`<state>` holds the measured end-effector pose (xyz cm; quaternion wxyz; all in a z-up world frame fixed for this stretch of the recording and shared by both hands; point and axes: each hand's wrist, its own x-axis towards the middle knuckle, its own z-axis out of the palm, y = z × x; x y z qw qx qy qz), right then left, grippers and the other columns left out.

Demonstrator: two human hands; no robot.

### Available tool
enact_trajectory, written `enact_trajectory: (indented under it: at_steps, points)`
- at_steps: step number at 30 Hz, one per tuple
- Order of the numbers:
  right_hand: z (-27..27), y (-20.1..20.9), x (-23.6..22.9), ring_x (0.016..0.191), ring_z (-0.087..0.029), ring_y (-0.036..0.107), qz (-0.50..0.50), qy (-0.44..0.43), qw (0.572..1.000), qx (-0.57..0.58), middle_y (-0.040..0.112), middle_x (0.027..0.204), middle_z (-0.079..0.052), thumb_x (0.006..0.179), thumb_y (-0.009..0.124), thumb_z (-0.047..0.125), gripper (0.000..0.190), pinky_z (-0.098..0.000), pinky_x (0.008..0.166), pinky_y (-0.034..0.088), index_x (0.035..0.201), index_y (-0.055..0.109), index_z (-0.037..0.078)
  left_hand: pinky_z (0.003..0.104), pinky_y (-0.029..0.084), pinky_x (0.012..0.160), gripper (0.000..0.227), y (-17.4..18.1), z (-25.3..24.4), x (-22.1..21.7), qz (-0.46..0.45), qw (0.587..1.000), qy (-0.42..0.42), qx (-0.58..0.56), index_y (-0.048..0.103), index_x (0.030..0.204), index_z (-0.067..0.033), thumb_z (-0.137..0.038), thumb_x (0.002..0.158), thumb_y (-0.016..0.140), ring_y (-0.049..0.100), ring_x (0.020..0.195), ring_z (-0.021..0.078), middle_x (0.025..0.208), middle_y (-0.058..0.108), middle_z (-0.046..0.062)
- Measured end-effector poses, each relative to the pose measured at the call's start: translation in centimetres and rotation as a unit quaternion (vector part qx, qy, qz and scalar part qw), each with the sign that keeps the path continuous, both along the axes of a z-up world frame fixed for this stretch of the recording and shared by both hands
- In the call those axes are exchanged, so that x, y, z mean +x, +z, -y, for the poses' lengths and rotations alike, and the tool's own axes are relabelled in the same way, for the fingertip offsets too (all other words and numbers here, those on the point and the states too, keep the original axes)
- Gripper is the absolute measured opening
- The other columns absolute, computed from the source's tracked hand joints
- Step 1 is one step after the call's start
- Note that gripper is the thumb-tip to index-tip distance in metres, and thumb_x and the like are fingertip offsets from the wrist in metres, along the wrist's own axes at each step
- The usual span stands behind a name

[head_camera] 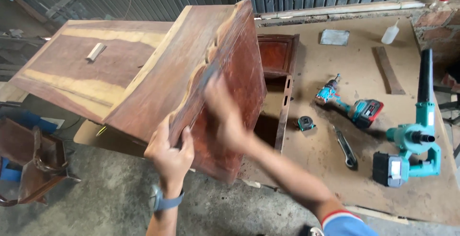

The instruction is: The person uses a utility knife to scrape the edges of a wooden furniture piece, then uses a sanding block to smooth the surface and edges. The person handles the furniture piece to reposition it on the workbench during the process.

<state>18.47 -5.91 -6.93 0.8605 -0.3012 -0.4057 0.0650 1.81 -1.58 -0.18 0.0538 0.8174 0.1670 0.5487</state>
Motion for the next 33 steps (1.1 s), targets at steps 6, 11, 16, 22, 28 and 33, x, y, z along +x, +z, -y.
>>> enact_trajectory:
  at_steps: [6, 11, 16, 22, 28, 33]
  points:
    - [-2.6, 0.9, 7.9, 0.162, -0.029, 0.014, 0.320, -0.073, 0.940, -0.095, 0.025, 0.169, -0.012, 0.115, 0.034, 0.034, 0.051, -0.0529, 0.138, 0.008, 0.157, 0.039, 0.005, 0.039, 0.056, 0.087, 0.038, 0.6, 0.3, -0.1, -0.051, 0.997, 0.055, -0.004, 0.069, 0.122, 0.0030, -0.011, 0.088, 0.076, 0.073, 0.094, 0.0327, 0.110, 0.075, 0.017]
    - [-7.7, 1.6, 21.3, 0.160, -0.030, 0.012, 0.125, -0.137, 0.973, -0.138, 0.019, 0.169, -0.016, 0.100, 0.031, -0.025, 0.068, -0.0405, 0.134, 0.005, 0.160, 0.027, 0.008, 0.036, 0.056, 0.088, 0.038, 0.4, 0.7, -0.5, -0.064, 0.996, 0.061, -0.007, 0.068, 0.122, 0.0029, -0.015, 0.089, 0.076, 0.074, 0.097, 0.0299, 0.110, 0.076, 0.014]
    - [-1.9, 0.2, 7.3, 0.162, -0.031, 0.003, 0.185, -0.023, 0.978, -0.089, 0.006, 0.172, -0.012, 0.084, 0.022, -0.001, 0.080, -0.0509, 0.137, 0.006, 0.162, 0.009, 0.007, 0.034, 0.057, 0.086, 0.035, 0.7, 0.9, -0.3, -0.056, 0.996, 0.071, -0.008, 0.071, 0.120, 0.0031, -0.009, 0.087, 0.075, 0.074, 0.094, 0.0262, 0.108, 0.076, 0.012]
    - [-6.3, 3.3, 20.0, 0.155, -0.035, 0.031, 0.020, -0.045, 0.987, -0.152, 0.031, 0.165, -0.018, 0.092, 0.040, 0.019, 0.069, -0.0461, 0.128, 0.021, 0.159, 0.029, 0.008, 0.035, 0.056, 0.088, 0.036, 0.2, 1.0, -0.6, -0.062, 0.994, 0.092, -0.007, 0.071, 0.120, 0.0017, -0.010, 0.086, 0.075, 0.073, 0.094, 0.0277, 0.108, 0.075, 0.012]
    - [-3.2, 0.2, 10.3, 0.163, -0.031, 0.007, 0.203, -0.110, 0.967, -0.107, 0.011, 0.172, -0.012, 0.087, 0.021, -0.010, 0.077, -0.0486, 0.139, 0.010, 0.163, 0.015, 0.005, 0.032, 0.057, 0.081, 0.036, 0.1, 0.6, -0.2, -0.041, 0.996, 0.081, -0.010, 0.071, 0.118, 0.0033, -0.005, 0.084, 0.076, 0.073, 0.087, 0.0229, 0.106, 0.076, 0.011]
    - [-7.0, 1.7, 19.7, 0.159, -0.021, 0.020, -0.072, 0.037, 0.997, -0.009, 0.025, 0.168, -0.012, 0.112, 0.031, 0.042, 0.063, -0.0406, 0.135, 0.012, 0.159, 0.026, 0.001, 0.037, 0.055, 0.091, 0.038, -0.1, 0.7, -0.8, -0.075, 0.991, 0.108, -0.004, 0.070, 0.123, -0.0004, -0.015, 0.088, 0.076, 0.073, 0.099, 0.0294, 0.113, 0.075, 0.012]
